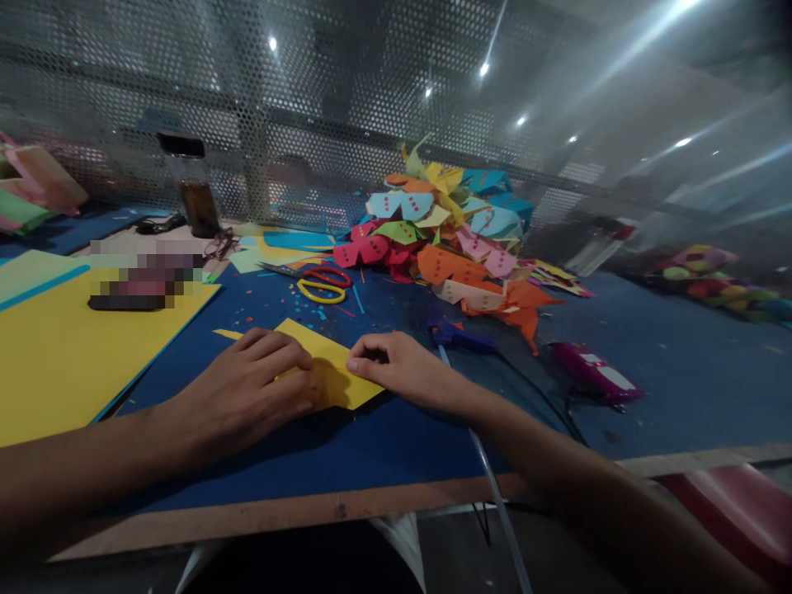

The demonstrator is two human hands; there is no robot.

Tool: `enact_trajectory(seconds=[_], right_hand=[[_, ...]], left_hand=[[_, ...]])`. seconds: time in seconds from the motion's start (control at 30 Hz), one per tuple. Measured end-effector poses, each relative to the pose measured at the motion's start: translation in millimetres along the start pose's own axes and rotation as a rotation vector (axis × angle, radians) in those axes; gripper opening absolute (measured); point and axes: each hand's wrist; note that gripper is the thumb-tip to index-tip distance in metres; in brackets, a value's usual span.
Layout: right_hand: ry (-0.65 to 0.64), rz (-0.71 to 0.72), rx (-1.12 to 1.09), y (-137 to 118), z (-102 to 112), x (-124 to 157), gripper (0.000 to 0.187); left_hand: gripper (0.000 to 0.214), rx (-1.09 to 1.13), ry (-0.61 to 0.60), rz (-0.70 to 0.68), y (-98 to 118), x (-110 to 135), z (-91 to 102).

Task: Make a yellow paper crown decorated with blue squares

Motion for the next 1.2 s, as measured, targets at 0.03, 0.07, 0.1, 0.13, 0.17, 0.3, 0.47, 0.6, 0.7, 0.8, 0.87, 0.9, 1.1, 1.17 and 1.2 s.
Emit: enact_trajectory(seconds=[0.03,0.07,0.1,0.13,0.17,0.3,0.47,0.6,0.7,0.8,0.87,0.9,1.1,1.17,1.2], right_hand=[[-0.004,-0.003,-0.003,-0.2,0.3,0.0,0.02],[-0.005,-0.004,0.0,-0.4,0.4,0.1,0.019],[-0.002,-0.005,0.007,-0.5,0.4,0.1,0.019],[0.005,-0.005,0.019,-0.5,0.1,0.2,0.018],[0.014,-0.005,0.033,-0.4,-0.3,0.3,0.018],[0.033,0.005,0.081,0.1,-3.1,1.4,0.016],[0.042,0.034,0.136,-1.1,-6.1,3.6,0.01],[0.092,0.109,0.22,-0.6,-9.2,4.6,0.007],[0.109,0.148,0.245,2.7,-12.0,3.7,0.007],[0.107,0.193,0.245,5.4,-12.8,2.0,0.013],[0.096,0.23,0.245,4.5,-11.7,1.0,0.019],[0.087,0.249,0.249,2.9,-10.7,0.6,0.021],[0.029,0.301,0.3,-14.6,-9.5,-4.5,0.011],[0.018,0.287,0.3,-17.6,-12.7,-8.7,0.011],[0.014,0.275,0.294,-17.9,-14.7,-11.0,0.011]], left_hand=[[0.016,-0.009,-0.004,-0.005,0.6,-0.3,0.5],[0.017,-0.012,-0.009,-0.008,1.3,-0.3,0.8],[0.018,-0.01,-0.015,-0.008,2.1,-0.3,1.0],[0.019,-0.004,-0.019,-0.006,2.9,-0.2,1.1],[0.02,0.008,-0.025,0.001,3.8,-0.2,1.1],[0.021,0.071,-0.043,0.071,7.4,-0.1,-0.5],[0.015,0.199,-0.086,0.213,8.8,3.8,-8.2],[0.016,0.253,-0.079,0.265,8.2,6.7,-12.9],[0.016,0.269,-0.05,0.263,7.0,5.8,-13.2],[0.017,0.277,-0.052,0.263,5.6,3.7,-12.2],[0.018,0.281,-0.051,0.264,5.1,2.6,-11.4],[0.018,0.283,-0.05,0.264,4.9,2.3,-11.1],[0.018,0.25,-0.069,0.271,5.2,3.0,-10.8],[0.018,0.249,-0.062,0.272,5.5,3.1,-10.7],[0.018,0.256,-0.058,0.275,5.7,2.8,-10.5]])
Point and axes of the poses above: each hand's wrist, its own x-axis away from the middle knuckle, its own z-axis out of the back of the hand, y = z × x, and after that the axes turned 9 degrees about -z, right-handed
